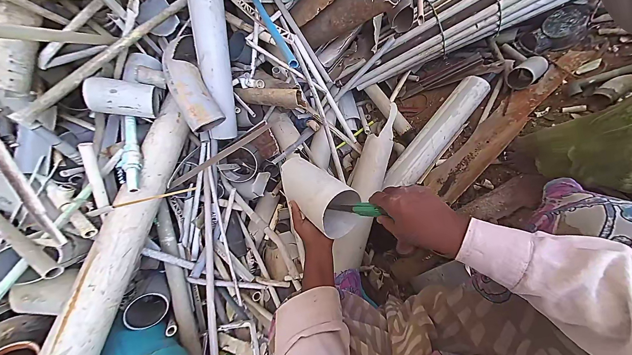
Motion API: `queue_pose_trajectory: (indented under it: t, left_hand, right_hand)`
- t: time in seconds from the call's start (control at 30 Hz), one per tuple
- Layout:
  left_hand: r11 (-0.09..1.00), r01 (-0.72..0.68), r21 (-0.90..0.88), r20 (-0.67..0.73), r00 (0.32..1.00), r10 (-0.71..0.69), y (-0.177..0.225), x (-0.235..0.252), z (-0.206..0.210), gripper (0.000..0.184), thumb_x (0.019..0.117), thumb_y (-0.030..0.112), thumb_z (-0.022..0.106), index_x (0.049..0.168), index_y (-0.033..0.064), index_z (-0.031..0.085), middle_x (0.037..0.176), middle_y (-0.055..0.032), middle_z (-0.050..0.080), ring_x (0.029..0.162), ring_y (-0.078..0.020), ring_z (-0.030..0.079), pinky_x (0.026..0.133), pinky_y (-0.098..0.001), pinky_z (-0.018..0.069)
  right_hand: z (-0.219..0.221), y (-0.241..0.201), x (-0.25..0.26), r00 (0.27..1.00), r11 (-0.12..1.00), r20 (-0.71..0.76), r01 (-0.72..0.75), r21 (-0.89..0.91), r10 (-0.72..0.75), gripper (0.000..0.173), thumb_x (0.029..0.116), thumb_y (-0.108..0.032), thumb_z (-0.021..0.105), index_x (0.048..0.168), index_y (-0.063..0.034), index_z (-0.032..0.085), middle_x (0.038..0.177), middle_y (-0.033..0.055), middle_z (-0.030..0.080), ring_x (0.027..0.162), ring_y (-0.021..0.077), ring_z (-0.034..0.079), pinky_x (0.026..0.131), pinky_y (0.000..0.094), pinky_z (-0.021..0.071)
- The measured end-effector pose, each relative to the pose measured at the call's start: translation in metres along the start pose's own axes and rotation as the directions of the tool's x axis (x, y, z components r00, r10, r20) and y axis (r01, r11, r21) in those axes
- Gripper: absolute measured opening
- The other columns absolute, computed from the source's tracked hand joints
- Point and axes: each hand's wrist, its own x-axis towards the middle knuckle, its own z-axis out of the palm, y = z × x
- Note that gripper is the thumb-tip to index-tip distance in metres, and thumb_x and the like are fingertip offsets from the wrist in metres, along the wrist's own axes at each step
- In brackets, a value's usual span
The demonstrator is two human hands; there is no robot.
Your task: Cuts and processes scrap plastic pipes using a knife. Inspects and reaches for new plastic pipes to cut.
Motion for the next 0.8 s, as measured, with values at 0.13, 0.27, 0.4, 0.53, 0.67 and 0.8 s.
queue_pose_trajectory:
  t: [0.13, 0.27, 0.4, 0.53, 0.67, 0.8]
  left_hand:
    - [1.0, 0.024, -0.003, -0.011, 1.0, -0.024, 0.0, -0.002, 0.005, 0.054, 0.1107, 0.046, 0.017, 0.132, 0.0098, 0.05, 0.109, -0.0075, 0.069, 0.102, -0.0178, 0.069, 0.088, -0.0426, 0.0584]
    - [1.0, -0.003, -0.017, 0.001, 1.0, 0.003, 0.001, -0.001, 0.001, 0.053, 0.1109, 0.045, 0.017, 0.131, 0.0088, 0.051, 0.109, -0.008, 0.07, 0.102, -0.0188, 0.069, 0.087, -0.0435, 0.0588]
    - [0.999, 0.004, -0.049, 0.025, 1.0, -0.003, -0.001, 0.003, -0.001, 0.053, 0.1105, 0.045, 0.017, 0.129, 0.0083, 0.051, 0.106, -0.0087, 0.07, 0.1, -0.0191, 0.07, 0.086, -0.0434, 0.0592]
    - [0.996, 0.007, -0.087, 0.032, 0.999, -0.004, 0.0, 0.004, -0.003, 0.055, 0.1103, 0.046, 0.017, 0.127, 0.0083, 0.053, 0.105, -0.0087, 0.071, 0.1, -0.0197, 0.07, 0.086, -0.0443, 0.0594]
    - [0.998, -0.02, -0.066, 0.025, 0.999, 0.022, 0.002, 0.003, -0.001, 0.054, 0.1105, 0.045, 0.017, 0.128, 0.0088, 0.052, 0.106, -0.0079, 0.071, 0.101, -0.0192, 0.07, 0.087, -0.0437, 0.0593]
    - [0.999, -0.024, -0.047, -0.025, 0.999, 0.022, 0.005, 0.003, -0.001, 0.056, 0.1099, 0.049, 0.017, 0.13, 0.0095, 0.052, 0.107, -0.0088, 0.07, 0.101, -0.0201, 0.069, 0.087, -0.045, 0.0586]
  right_hand:
    - [0.002, -0.001, 0.002, 1.0, 1.0, 0.025, 0.019, -0.014, -0.019, 0.036, 0.1069, -0.018, 0.053, 0.137, 0.0009, 0.057, 0.128, 0.0257, 0.063, 0.122, 0.0425, 0.061, 0.098, 0.0578, 0.0481]
    - [0.008, -0.003, 0.007, 1.0, 0.999, 0.01, -0.003, -0.05, 0.003, 0.037, 0.1078, -0.017, 0.051, 0.14, 0.0001, 0.055, 0.131, 0.0257, 0.062, 0.12, 0.0427, 0.063, 0.096, 0.0579, 0.0498]
    - [0.01, -0.005, 0.006, 0.999, 0.999, 0.009, 0.032, 0.019, -0.032, 0.036, 0.1071, -0.019, 0.052, 0.138, 0.0002, 0.058, 0.128, 0.0253, 0.064, 0.121, 0.0418, 0.062, 0.099, 0.0574, 0.0481]
    - [0.011, -0.005, 0.008, 1.0, 0.999, 0.024, -0.01, -0.032, 0.01, 0.037, 0.1079, -0.018, 0.05, 0.139, -0.0001, 0.055, 0.129, 0.0257, 0.063, 0.121, 0.0425, 0.063, 0.096, 0.0578, 0.0499]
    - [0.005, -0.003, -0.001, 0.997, 0.995, 0.046, 0.06, 0.08, -0.064, 0.038, 0.1063, -0.021, 0.055, 0.138, -0.0008, 0.058, 0.126, 0.0249, 0.065, 0.121, 0.0409, 0.062, 0.101, 0.0572, 0.0473]
    - [0.0, 0.001, -0.005, 0.999, 0.999, 0.001, -0.036, -0.037, 0.036, 0.038, 0.1072, -0.019, 0.051, 0.141, -0.0021, 0.056, 0.128, 0.024, 0.065, 0.122, 0.0413, 0.062, 0.099, 0.0574, 0.0488]
